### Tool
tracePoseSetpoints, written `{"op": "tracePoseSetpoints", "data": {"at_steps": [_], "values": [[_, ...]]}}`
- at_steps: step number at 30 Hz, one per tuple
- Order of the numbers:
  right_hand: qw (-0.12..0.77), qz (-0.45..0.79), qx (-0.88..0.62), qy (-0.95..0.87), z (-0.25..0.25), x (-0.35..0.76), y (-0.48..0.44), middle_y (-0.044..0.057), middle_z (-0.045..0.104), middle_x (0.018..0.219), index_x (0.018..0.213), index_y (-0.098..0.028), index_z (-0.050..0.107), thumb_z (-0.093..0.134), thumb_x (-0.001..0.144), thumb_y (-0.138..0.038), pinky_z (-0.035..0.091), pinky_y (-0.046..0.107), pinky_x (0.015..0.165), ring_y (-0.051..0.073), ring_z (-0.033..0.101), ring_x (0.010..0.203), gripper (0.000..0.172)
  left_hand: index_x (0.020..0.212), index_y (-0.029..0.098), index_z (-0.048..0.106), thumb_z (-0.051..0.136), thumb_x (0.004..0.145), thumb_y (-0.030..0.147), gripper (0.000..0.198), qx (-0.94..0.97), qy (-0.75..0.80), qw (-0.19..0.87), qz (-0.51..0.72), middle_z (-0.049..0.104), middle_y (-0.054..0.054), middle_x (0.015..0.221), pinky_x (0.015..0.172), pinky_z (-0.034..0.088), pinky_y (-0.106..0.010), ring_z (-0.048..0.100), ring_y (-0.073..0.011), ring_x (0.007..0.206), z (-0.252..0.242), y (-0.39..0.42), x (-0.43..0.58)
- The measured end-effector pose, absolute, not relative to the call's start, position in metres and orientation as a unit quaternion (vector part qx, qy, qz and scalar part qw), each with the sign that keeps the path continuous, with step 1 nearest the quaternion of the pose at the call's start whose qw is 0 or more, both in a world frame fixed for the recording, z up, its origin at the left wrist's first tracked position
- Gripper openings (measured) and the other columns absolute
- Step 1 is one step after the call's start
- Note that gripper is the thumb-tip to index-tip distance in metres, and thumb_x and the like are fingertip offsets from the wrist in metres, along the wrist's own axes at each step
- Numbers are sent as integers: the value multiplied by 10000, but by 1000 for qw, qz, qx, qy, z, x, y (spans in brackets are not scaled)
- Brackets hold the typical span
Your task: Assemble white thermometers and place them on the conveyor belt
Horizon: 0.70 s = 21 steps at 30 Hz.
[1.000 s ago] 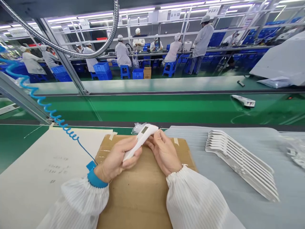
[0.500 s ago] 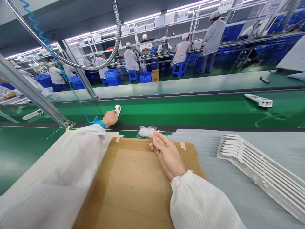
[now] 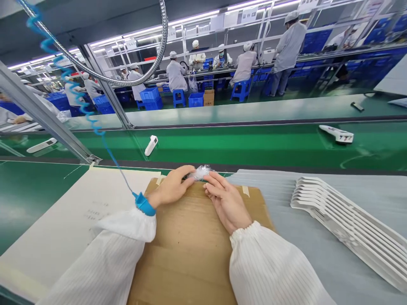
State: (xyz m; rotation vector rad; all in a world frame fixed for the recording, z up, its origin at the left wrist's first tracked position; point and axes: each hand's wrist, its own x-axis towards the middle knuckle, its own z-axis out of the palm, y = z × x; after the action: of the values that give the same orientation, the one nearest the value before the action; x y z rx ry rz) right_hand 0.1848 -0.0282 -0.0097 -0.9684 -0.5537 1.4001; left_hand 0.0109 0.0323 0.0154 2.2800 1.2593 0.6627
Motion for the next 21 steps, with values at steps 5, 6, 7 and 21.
{"op": "tracePoseSetpoints", "data": {"at_steps": [5, 6, 7, 21], "values": [[616, 615, -431, -237, -8, 186, -30, 52, 727, 1278, 1086, -269, 771, 930, 658, -195, 595, 275, 928, 181, 692, 1061, 463, 1104, 169, 661, 568, 922, 131, 208, 699, 568, 172, 399, 693, -129, 1250, 1100, 475, -463, 635, -263, 1205, -2, 24, -20], [614, 617, -432, -236, -7, 186, -31, 43, 723, 1288, 1087, -276, 772, 930, 659, -191, 587, 271, 952, 180, 684, 1095, 464, 1068, 163, 661, 567, 914, 122, 185, 681, 589, 164, 403, 703, -130, 1190, 1071, 488, -471, 645, -268, 1159, -5, 23, -24], [612, 619, -432, -235, -6, 187, -31, 35, 719, 1295, 1088, -282, 772, 929, 657, -180, 578, 267, 975, 177, 679, 1116, 469, 1040, 161, 660, 570, 908, 119, 165, 670, 604, 160, 402, 706, -129, 1149, 1049, 495, -476, 647, -273, 1131, -7, 22, -27], [604, 615, -461, -209, 3, 186, -32, 47, 698, 1302, 1043, -266, 768, 896, 613, -71, 612, 263, 945, 187, 683, 1077, 489, 956, 186, 627, 597, 876, 80, 136, 688, 597, 161, 379, 682, -114, 1132, 1049, 463, -479, 611, -281, 1158, -6, 11, -15]]}}
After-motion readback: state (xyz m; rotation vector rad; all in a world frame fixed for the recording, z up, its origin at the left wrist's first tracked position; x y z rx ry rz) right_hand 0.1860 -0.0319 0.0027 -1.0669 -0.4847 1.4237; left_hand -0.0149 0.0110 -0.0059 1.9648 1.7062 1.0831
